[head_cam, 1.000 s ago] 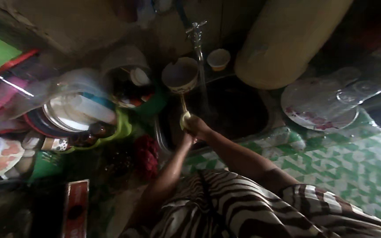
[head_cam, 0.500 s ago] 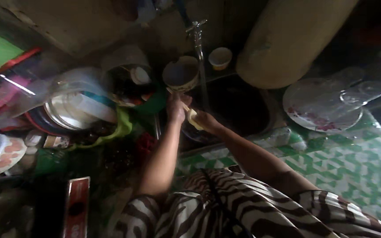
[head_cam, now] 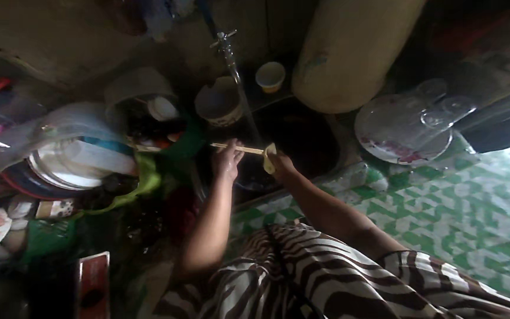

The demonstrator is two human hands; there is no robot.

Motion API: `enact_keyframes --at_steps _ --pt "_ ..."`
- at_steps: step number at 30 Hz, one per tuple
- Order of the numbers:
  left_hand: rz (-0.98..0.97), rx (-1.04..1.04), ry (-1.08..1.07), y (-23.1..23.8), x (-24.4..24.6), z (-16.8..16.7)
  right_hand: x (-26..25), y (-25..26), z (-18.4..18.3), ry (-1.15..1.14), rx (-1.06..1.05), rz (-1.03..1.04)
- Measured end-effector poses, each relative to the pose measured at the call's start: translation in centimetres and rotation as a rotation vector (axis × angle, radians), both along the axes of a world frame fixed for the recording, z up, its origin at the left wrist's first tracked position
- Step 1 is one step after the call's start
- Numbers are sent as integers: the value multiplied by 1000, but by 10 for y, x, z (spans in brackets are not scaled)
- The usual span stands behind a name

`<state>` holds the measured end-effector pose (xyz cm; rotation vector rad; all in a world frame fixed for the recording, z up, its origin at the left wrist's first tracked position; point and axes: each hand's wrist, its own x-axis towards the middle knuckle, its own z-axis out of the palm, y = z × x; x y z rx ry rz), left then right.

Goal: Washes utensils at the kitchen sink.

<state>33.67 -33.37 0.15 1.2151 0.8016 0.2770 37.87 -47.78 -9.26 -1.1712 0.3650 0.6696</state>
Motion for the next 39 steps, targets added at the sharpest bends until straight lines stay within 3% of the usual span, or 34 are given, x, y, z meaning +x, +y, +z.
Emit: enact_keyframes --at_steps 4,11,15,21,25,29,32,35,39 --pt "1 -9 32 -8 -11 -3 10 4 0 -11 2 -106" --pt "9 66 -21 -30 -28 -3 25 10 0 -6 -128 -111" --pt "12 102 6 -23 -19 -7 8 13 5 -45 -169 48" --pt "-68 150 40 -28 -16 -21 -13 8 9 -100 -13 279" --pt "-236 283 134 -24 -22 -28 -2 -2 -1 -118 -100 284" --pt "-353 514 299 -19 -24 -27 6 -5 4 -31 65 82" --pt "-474 494 409 -26 -24 -23 5 4 23 -69 191 129" --pt "-558 434 461 -42 -28 -13 3 24 38 -113 151 227" --pt "-696 543 584 -29 -36 -9 13 37 40 -80 95 124"
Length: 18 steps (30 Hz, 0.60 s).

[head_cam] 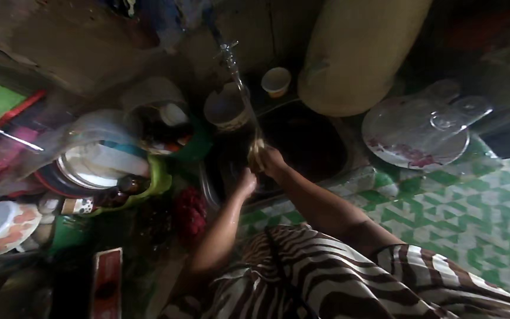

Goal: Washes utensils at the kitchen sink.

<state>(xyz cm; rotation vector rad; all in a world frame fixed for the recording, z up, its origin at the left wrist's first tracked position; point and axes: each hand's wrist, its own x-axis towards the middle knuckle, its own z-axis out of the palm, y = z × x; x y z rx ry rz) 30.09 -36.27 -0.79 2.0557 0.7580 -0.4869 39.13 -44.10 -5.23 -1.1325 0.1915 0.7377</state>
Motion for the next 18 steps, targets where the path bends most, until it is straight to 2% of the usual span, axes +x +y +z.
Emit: enact_keyframes --at_steps 2,6,11,14,16,18 --pt "-57 -54 5 9 -6 3 11 -2 2 14 24 -84" --pt "-27 -276 -24 20 -18 -2 36 -14 16 -39 -15 -166" --pt "123 -342 -116 13 -15 -4 31 -17 19 -79 -90 -163" --pt "261 -411 -197 8 -7 -7 12 -14 9 69 27 -247" --pt "293 -369 -173 5 -2 -6 1 -13 4 124 121 -212" --pt "155 -189 -67 0 2 -4 -10 -12 6 30 102 -35"
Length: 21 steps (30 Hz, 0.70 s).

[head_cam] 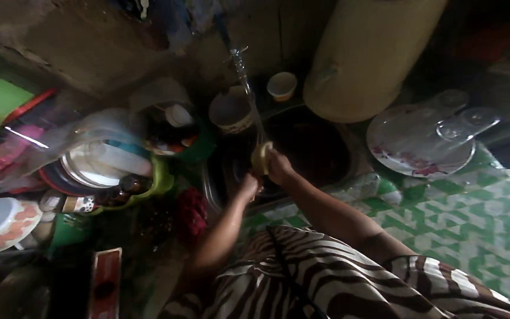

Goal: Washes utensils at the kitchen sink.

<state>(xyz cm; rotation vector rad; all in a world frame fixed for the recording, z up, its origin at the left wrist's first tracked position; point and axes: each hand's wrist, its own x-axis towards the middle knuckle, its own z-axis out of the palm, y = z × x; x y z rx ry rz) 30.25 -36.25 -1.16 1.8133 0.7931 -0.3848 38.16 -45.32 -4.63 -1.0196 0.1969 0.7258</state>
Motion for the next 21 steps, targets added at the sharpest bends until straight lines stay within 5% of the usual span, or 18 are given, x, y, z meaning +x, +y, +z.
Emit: enact_keyframes --at_steps 4,10,15,21 --pt "-345 467 109 -16 2 -3 1 13 5 -101 -302 139" --pt "-471 495 156 -8 -4 7 49 1 -1 -60 -334 -104" --pt "117 -66 -96 16 -2 -14 60 -19 0 -60 -341 -97" --pt "207 -28 -79 24 45 -15 21 -32 -27 -28 -229 76"
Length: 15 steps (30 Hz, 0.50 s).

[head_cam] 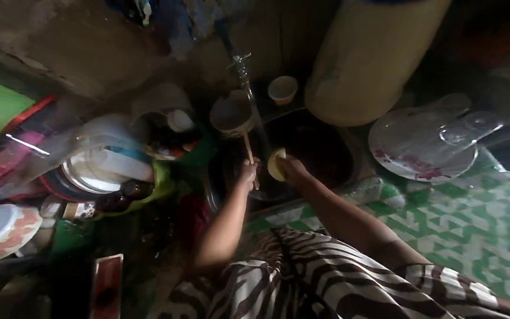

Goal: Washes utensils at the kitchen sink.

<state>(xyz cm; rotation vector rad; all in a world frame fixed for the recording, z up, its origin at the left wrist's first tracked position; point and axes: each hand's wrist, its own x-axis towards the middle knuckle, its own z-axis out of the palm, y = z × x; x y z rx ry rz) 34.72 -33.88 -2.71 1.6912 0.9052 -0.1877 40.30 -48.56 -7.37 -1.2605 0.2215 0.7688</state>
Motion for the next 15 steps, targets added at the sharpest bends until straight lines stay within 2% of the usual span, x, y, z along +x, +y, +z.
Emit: enact_keyframes --at_steps 7,15 --pt "56 -121 -166 0 69 8 9 -44 4 -2 8 -119" --pt "-72 27 -128 -15 92 -14 9 -73 10 40 -14 -211"
